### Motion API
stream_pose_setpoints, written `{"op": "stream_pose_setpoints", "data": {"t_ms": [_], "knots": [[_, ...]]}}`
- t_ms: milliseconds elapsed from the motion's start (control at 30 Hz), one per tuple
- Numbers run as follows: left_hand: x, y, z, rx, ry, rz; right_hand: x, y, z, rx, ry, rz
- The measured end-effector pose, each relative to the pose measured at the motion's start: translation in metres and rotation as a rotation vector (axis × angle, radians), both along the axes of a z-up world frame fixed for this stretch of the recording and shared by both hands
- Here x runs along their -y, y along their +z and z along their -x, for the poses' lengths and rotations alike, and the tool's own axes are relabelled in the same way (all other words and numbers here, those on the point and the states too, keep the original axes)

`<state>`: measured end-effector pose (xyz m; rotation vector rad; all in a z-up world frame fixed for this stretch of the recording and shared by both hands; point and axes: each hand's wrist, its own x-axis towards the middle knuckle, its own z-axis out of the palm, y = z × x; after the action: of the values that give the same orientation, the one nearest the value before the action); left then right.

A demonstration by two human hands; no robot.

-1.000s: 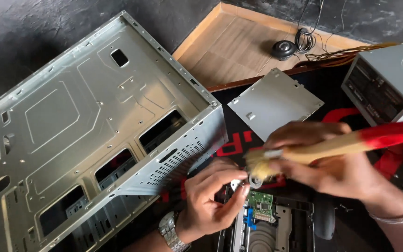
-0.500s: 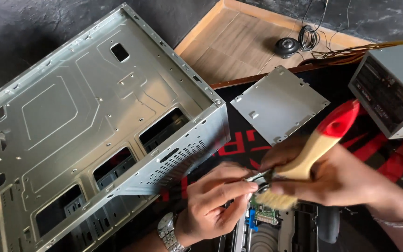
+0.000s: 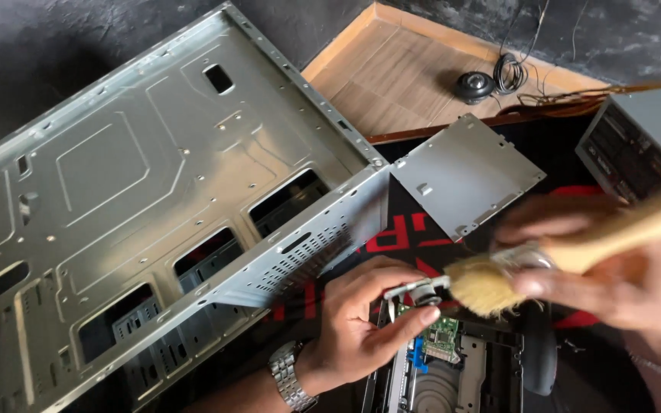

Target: The person uses a screwdriver to remove screws from a small electronic component, likely a hard drive, and then uses a brush to clean the circuit board and internal parts.

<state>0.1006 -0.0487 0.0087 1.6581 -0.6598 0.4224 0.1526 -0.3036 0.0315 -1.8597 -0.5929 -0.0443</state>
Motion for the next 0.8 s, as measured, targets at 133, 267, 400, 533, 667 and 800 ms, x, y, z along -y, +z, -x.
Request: {"op": "stream_pose_setpoints", "data": {"t_ms": [133,267,400,533,667,800], "knots": [[-0.002,0.007,0.005,0.089,-0.054,-0.027,-0.022,0.01,0.003,0.194,0.297,-0.054],[-0.002,0.012,0.01,0.107,0.022,-0.086,-0.019,0.025,0.007,0.195,0.164,0.165],[-0.001,0.013,0.011,0.184,0.004,-0.064,-0.029,0.022,0.009,0.321,0.416,-0.081],[-0.002,0.01,0.01,0.163,0.062,-0.118,-0.021,0.028,0.01,0.258,0.259,0.096],[0.003,0.007,0.013,0.155,0.135,-0.056,-0.043,0.047,0.017,0.362,0.477,-0.004],[-0.001,0.011,0.013,0.102,0.09,-0.109,-0.025,0.037,0.012,0.152,0.269,0.124]]}}
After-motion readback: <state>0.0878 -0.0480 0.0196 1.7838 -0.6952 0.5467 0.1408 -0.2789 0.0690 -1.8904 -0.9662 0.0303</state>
